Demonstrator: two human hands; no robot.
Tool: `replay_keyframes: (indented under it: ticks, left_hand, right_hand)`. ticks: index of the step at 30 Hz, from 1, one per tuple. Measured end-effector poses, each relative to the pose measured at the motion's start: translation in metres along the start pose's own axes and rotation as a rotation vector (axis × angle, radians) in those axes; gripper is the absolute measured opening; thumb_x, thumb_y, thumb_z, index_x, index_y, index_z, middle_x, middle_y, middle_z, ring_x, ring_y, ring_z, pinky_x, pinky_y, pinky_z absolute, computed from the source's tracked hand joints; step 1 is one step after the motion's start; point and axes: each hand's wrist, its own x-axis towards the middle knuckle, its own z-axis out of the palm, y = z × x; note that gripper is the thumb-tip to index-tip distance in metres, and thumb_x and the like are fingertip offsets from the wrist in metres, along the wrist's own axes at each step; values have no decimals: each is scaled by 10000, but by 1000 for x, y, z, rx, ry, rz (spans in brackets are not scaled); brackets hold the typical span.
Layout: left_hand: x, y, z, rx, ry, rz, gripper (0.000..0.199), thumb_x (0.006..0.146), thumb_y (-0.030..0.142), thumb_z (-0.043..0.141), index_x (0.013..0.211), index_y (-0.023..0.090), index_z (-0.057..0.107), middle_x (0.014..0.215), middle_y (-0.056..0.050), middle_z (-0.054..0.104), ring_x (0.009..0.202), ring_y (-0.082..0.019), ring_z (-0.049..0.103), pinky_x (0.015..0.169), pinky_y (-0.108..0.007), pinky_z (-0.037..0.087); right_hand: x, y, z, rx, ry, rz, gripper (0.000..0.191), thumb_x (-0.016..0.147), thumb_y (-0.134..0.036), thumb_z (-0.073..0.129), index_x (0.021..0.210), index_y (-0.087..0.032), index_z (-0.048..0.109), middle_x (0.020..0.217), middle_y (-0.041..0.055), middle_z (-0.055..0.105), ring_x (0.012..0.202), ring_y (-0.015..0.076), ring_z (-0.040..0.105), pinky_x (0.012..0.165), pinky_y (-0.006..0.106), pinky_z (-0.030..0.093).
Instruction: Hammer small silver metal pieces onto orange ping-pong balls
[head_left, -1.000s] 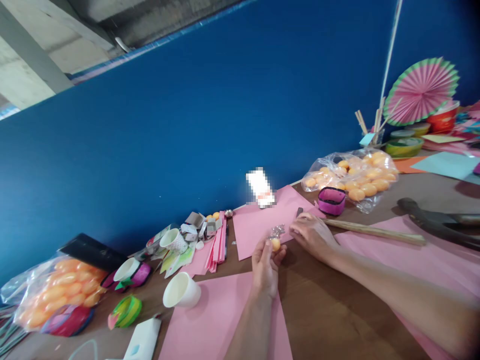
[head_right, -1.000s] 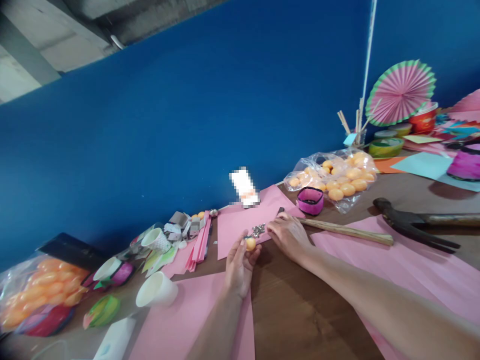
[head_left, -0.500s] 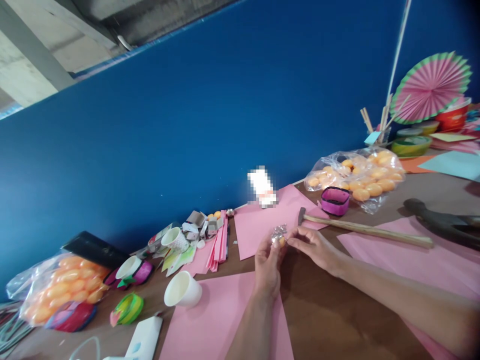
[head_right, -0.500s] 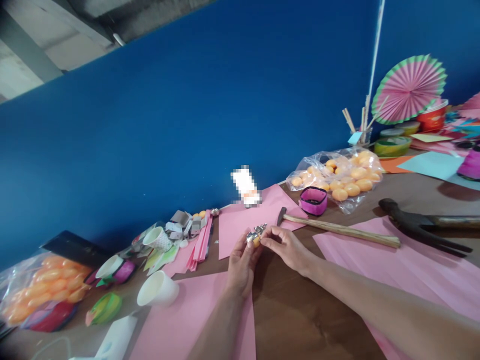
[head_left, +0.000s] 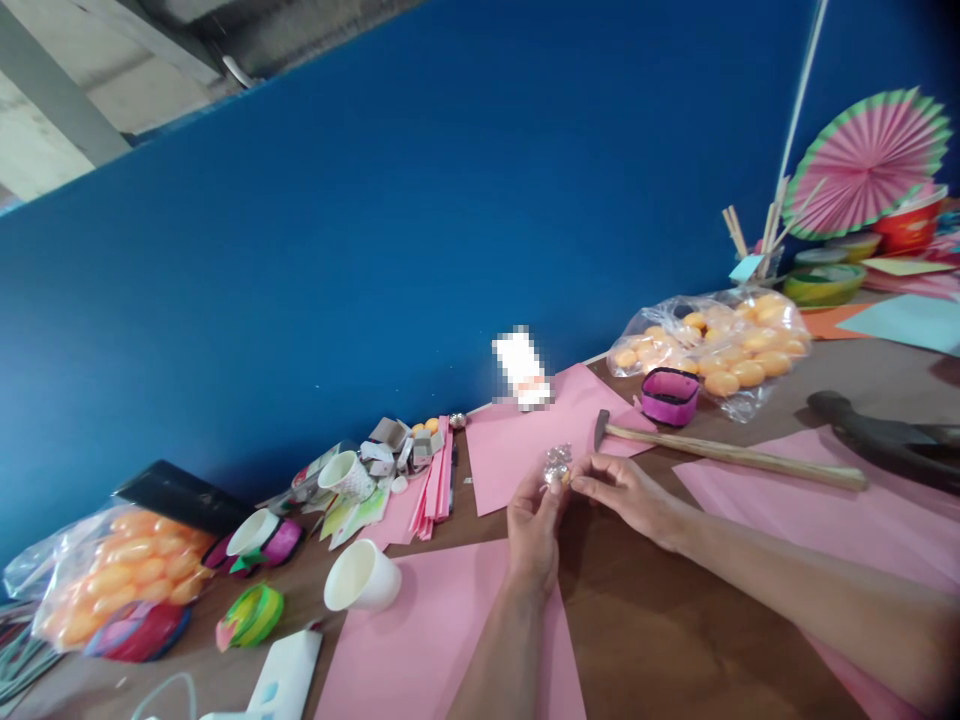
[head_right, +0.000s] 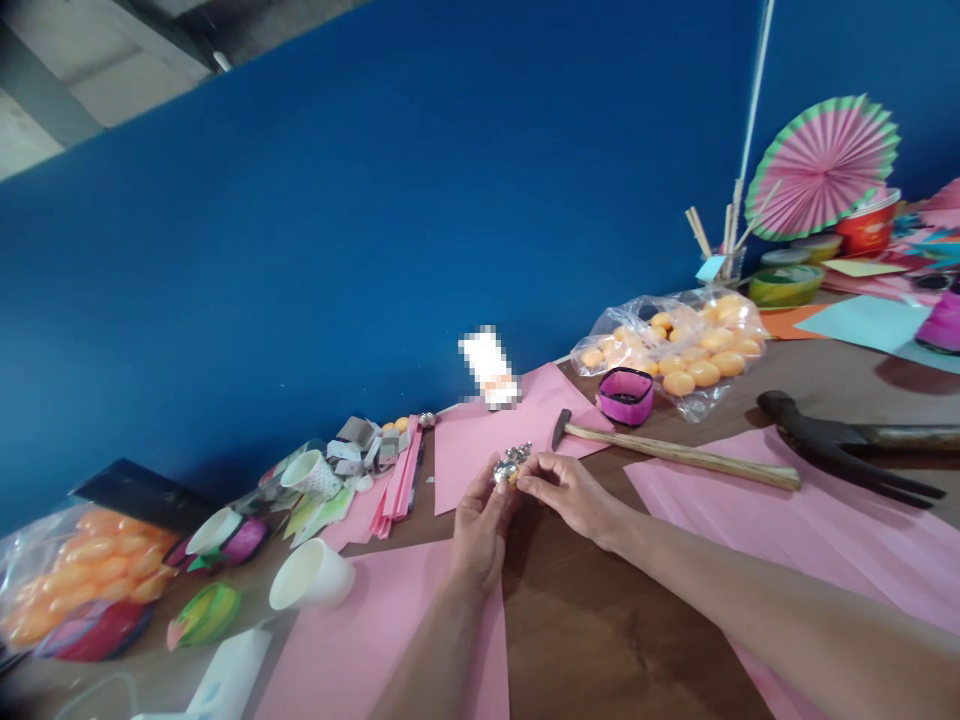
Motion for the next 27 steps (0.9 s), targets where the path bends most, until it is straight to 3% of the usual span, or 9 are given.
replay_keyframes:
  ticks: [27]
  left_hand:
    - [-1, -3, -4, 28, -40, 19, 473, 711, 265, 653, 1164, 186, 545, 1083, -90, 640, 1020, -227, 577, 941, -375, 395]
  right_hand:
    - [-1, -8, 0, 11, -19, 22, 241, 767, -400, 554, 724, -163, 563, 676, -8, 521, 635, 120, 448, 603, 237, 376]
